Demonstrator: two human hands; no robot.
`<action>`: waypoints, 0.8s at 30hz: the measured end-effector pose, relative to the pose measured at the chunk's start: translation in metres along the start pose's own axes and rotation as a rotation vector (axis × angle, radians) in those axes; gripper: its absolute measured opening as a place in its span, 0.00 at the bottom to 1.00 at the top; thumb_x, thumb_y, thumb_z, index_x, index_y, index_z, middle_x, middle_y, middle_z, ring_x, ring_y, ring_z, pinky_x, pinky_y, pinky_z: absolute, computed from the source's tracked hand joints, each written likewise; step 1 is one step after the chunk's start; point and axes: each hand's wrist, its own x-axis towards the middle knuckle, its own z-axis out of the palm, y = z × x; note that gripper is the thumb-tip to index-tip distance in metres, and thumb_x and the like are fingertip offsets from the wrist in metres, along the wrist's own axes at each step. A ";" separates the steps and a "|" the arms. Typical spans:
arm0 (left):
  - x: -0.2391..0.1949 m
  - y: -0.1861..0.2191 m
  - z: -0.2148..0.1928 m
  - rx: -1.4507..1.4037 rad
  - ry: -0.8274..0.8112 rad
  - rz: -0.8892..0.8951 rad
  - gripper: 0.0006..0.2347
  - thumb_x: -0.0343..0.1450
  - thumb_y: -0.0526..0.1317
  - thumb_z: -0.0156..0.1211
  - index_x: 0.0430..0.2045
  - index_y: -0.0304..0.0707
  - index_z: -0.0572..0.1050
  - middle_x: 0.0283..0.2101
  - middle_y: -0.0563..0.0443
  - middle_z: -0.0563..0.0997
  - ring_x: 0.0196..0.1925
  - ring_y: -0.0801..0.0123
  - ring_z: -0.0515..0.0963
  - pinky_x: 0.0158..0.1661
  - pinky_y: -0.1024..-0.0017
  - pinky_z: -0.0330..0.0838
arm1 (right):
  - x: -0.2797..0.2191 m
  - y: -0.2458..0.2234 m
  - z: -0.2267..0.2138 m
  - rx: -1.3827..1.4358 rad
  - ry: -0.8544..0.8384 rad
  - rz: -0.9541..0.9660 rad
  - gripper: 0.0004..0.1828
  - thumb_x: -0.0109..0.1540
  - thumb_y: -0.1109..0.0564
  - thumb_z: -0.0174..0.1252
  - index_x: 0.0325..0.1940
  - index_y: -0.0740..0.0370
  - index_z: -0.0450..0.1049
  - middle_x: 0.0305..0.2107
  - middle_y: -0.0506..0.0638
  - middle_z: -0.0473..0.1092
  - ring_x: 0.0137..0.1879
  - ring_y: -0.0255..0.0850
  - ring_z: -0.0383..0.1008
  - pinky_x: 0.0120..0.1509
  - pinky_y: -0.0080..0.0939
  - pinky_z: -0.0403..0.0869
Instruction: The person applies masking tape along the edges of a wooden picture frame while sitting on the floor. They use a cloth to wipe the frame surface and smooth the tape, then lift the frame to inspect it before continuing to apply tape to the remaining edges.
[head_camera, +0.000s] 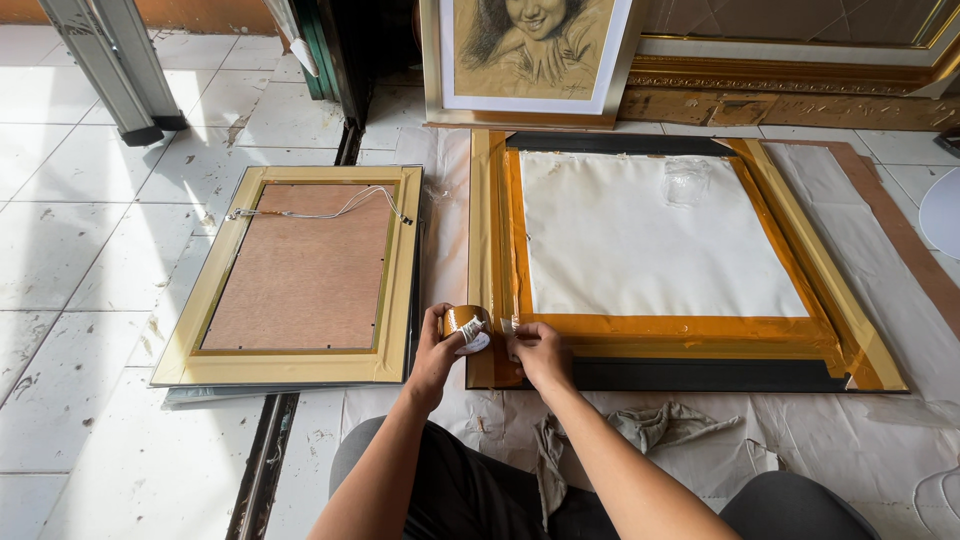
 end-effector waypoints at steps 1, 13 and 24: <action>0.000 0.000 0.000 0.000 0.000 -0.002 0.23 0.73 0.37 0.72 0.63 0.42 0.70 0.52 0.37 0.78 0.57 0.50 0.80 0.59 0.54 0.77 | -0.003 -0.003 -0.001 0.000 0.000 0.002 0.24 0.60 0.49 0.80 0.57 0.59 0.85 0.38 0.56 0.85 0.35 0.39 0.86 0.40 0.37 0.89; 0.014 -0.017 -0.008 0.004 -0.012 0.010 0.23 0.74 0.36 0.70 0.65 0.43 0.69 0.54 0.36 0.77 0.59 0.47 0.80 0.60 0.52 0.77 | 0.005 0.001 -0.001 -0.159 -0.073 0.008 0.22 0.57 0.50 0.77 0.55 0.48 0.90 0.36 0.50 0.87 0.31 0.37 0.86 0.37 0.31 0.86; 0.003 -0.004 -0.001 -0.017 -0.020 0.018 0.24 0.73 0.36 0.71 0.64 0.43 0.69 0.53 0.37 0.77 0.58 0.50 0.79 0.61 0.54 0.77 | 0.001 -0.002 -0.002 -0.262 -0.061 -0.028 0.18 0.56 0.49 0.75 0.51 0.46 0.91 0.33 0.48 0.87 0.32 0.37 0.87 0.37 0.30 0.85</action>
